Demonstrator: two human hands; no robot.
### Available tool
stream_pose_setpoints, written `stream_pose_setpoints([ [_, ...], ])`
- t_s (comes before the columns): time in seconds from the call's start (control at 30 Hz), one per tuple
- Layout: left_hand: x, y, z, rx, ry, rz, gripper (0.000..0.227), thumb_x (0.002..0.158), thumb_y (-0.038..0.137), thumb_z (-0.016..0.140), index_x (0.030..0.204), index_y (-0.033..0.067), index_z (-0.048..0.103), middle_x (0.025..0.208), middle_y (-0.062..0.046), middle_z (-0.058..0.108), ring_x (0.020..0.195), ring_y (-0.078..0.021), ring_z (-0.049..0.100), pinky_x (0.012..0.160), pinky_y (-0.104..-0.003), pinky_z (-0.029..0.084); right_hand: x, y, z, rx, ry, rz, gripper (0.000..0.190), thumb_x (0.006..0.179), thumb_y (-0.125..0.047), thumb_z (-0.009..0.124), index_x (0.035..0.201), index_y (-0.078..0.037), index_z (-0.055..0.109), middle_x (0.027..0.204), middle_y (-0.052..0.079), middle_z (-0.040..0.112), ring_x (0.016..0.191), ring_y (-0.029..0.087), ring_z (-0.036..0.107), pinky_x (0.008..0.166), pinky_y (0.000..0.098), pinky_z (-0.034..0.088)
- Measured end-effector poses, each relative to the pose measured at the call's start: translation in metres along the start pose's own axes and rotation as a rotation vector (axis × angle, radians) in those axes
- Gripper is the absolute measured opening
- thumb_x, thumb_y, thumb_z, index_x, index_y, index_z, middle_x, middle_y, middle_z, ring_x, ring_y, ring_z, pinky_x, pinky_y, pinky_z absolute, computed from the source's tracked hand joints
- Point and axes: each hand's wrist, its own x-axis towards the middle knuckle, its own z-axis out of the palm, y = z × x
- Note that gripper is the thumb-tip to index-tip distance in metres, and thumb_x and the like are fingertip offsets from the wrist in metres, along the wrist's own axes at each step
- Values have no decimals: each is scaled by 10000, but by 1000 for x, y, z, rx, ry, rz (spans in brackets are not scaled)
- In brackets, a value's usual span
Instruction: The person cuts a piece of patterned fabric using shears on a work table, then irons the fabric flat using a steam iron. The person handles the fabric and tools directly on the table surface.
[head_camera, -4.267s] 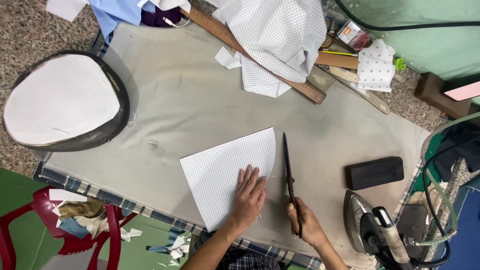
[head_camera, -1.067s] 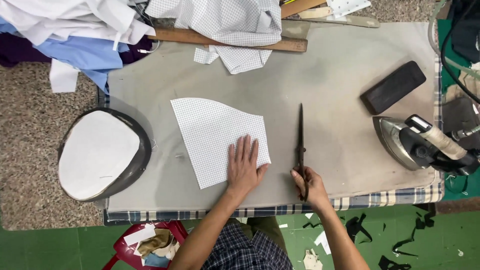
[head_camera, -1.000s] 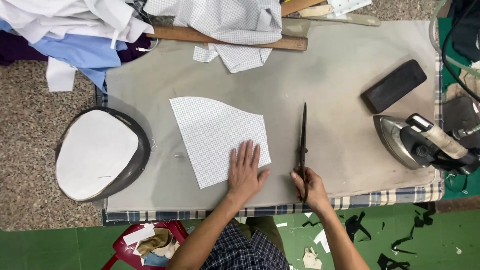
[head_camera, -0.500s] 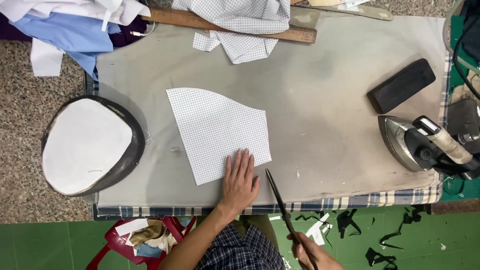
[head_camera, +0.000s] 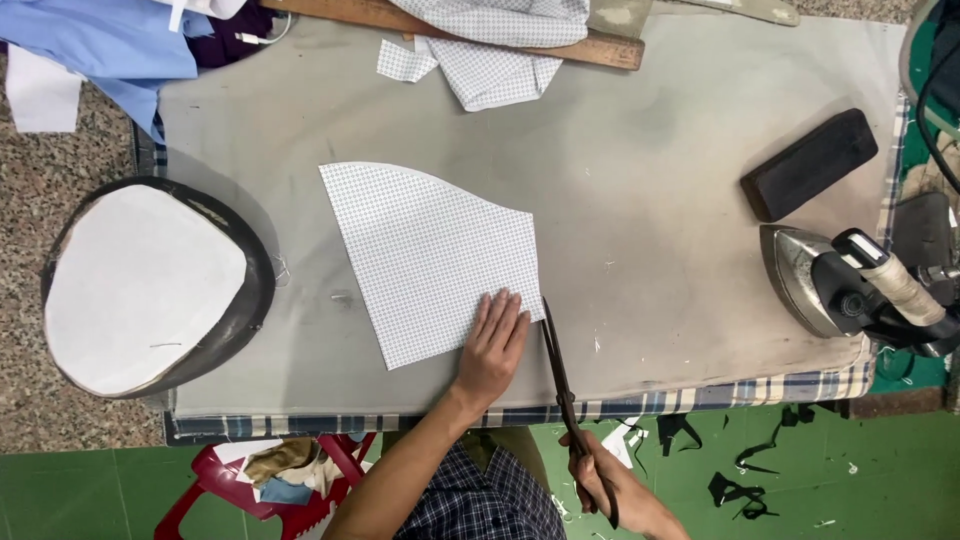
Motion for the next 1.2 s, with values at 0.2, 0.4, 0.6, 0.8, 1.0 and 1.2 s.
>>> stream_pose_setpoints([
  [0.2,4,-1,-4,-47,47,9,387,881,-92,814,1245,-13,709,1398,-275,589,1350,-445,540,1165,-621,424,22,7,1,-83,78,-60,710,916,-615,396,1408,-110,479,739,6,423,560,133,509,539,309,573],
  [0.4,4,0,-7,-78,27,-14,364,891,-82,804,1237,-6,716,1402,-280,588,1362,-456,522,1173,-615,412,32,5,9,-166,133,-59,730,918,-628,333,1426,-122,468,680,-2,415,544,146,546,569,325,609],
  [0.6,6,0,-9,-79,46,-11,348,897,-77,805,1228,-13,718,1379,-288,603,1332,-461,554,1155,-624,435,32,-1,15,-241,188,5,782,859,-691,317,1379,-134,491,604,16,506,528,170,614,553,338,596],
  [0.8,3,0,-6,-89,30,-19,388,881,-74,827,1245,-6,712,1416,-286,569,1373,-457,507,1177,-623,405,39,15,16,-236,198,-14,841,841,-721,311,1376,-94,476,582,-13,480,472,144,581,484,319,649],
  [1.0,6,-1,-8,-72,45,-12,328,905,-77,792,1218,-2,730,1393,-285,591,1351,-455,534,1168,-618,419,37,4,20,-295,250,20,811,831,-724,304,1327,-120,524,546,35,566,434,172,637,469,332,587],
  [1.2,6,0,-8,-96,48,-19,343,905,-60,807,1232,-7,720,1407,-290,574,1353,-469,527,1165,-635,419,40,14,20,-300,241,-4,846,825,-735,286,1354,-113,505,536,-11,542,413,144,640,439,313,652],
])
